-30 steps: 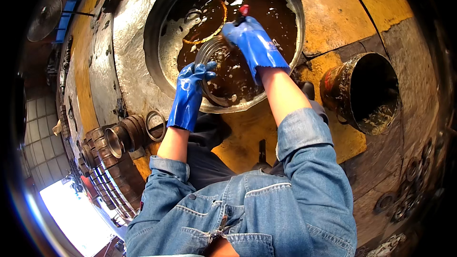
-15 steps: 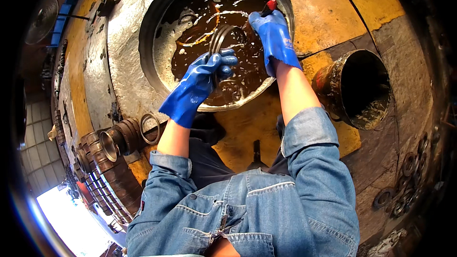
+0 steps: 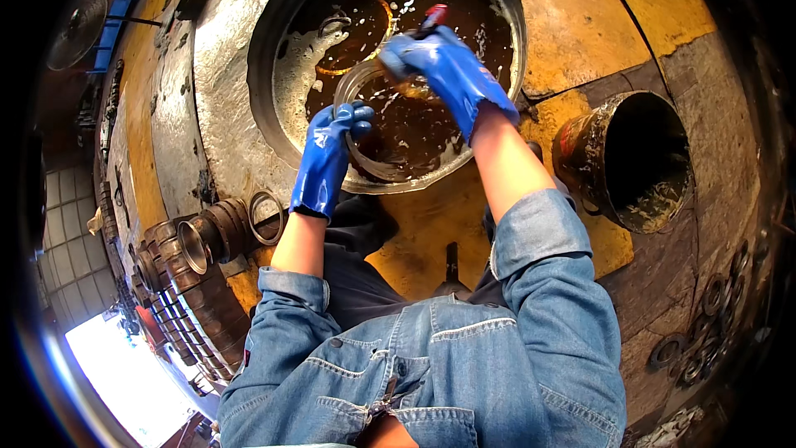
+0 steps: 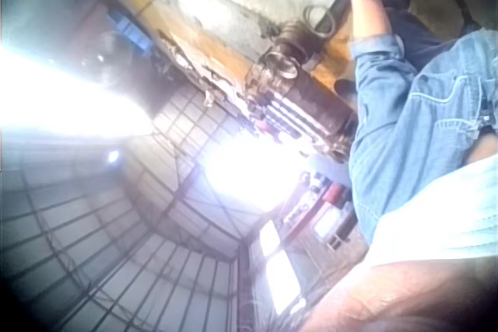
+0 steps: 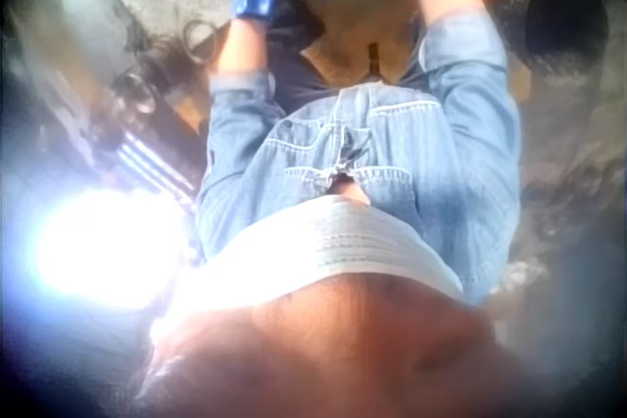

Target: The person cleans several circular metal rings by scrubbing them with a brush inside a basin filled with dark liquid.

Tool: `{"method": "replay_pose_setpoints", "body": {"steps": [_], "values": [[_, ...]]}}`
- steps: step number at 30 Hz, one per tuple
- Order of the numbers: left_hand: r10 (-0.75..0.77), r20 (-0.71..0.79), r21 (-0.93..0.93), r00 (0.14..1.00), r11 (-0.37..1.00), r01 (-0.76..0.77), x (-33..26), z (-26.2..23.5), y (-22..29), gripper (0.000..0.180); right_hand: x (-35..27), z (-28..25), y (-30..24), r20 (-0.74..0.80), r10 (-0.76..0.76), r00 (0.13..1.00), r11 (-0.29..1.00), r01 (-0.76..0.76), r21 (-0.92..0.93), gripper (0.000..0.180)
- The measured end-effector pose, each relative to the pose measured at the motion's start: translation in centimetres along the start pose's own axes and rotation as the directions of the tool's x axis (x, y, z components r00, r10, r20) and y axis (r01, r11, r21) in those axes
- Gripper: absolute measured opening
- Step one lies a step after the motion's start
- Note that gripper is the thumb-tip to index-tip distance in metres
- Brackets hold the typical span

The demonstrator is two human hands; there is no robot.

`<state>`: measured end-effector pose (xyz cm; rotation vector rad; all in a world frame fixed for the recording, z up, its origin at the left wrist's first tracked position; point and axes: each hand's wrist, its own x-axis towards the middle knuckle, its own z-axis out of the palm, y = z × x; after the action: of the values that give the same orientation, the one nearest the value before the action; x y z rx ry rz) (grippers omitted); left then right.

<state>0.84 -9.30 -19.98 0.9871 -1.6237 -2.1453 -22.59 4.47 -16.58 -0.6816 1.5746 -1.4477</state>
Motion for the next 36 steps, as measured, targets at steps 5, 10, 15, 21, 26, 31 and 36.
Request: {"method": "replay_pose_setpoints", "body": {"steps": [5,10,15,21,26,31,36], "values": [[0.022,0.010,-0.030,1.000,0.999,-0.022,-0.1,0.1,0.7,0.037,-2.3,5.3,-5.2,0.124,0.010,0.992,0.995,0.002,-0.097,0.036],[-0.035,-0.039,-0.002,0.999,0.999,0.035,-0.6,0.4,1.2,0.039,0.7,2.3,-1.3,-0.323,0.102,0.941,0.941,-0.196,-0.275,0.039],[-0.020,-0.049,-0.011,0.999,1.000,0.020,-0.9,0.6,1.1,0.043,0.7,3.2,-1.8,-0.030,0.006,1.000,0.997,-0.009,-0.080,0.038],[0.008,0.016,0.020,1.000,1.000,-0.008,-0.5,1.2,1.5,0.044,2.4,3.1,-0.2,-0.085,0.035,0.996,0.967,-0.055,-0.249,0.038],[-0.102,0.052,0.008,0.993,0.995,0.102,-0.3,1.5,2.6,0.041,2.5,-0.1,3.7,-0.445,0.140,0.884,0.916,-0.287,-0.281,0.032],[-0.173,0.388,-0.182,0.905,0.948,0.259,-1.0,2.1,4.0,0.047,-0.2,-0.2,-0.2,-0.455,0.247,0.856,0.919,-0.355,-0.170,0.046],[-0.009,0.384,-0.236,0.923,0.966,0.108,-0.2,5.9,2.9,0.050,-2.4,-2.2,0.3,-0.628,0.020,0.778,0.994,-0.085,-0.074,0.045]]}}
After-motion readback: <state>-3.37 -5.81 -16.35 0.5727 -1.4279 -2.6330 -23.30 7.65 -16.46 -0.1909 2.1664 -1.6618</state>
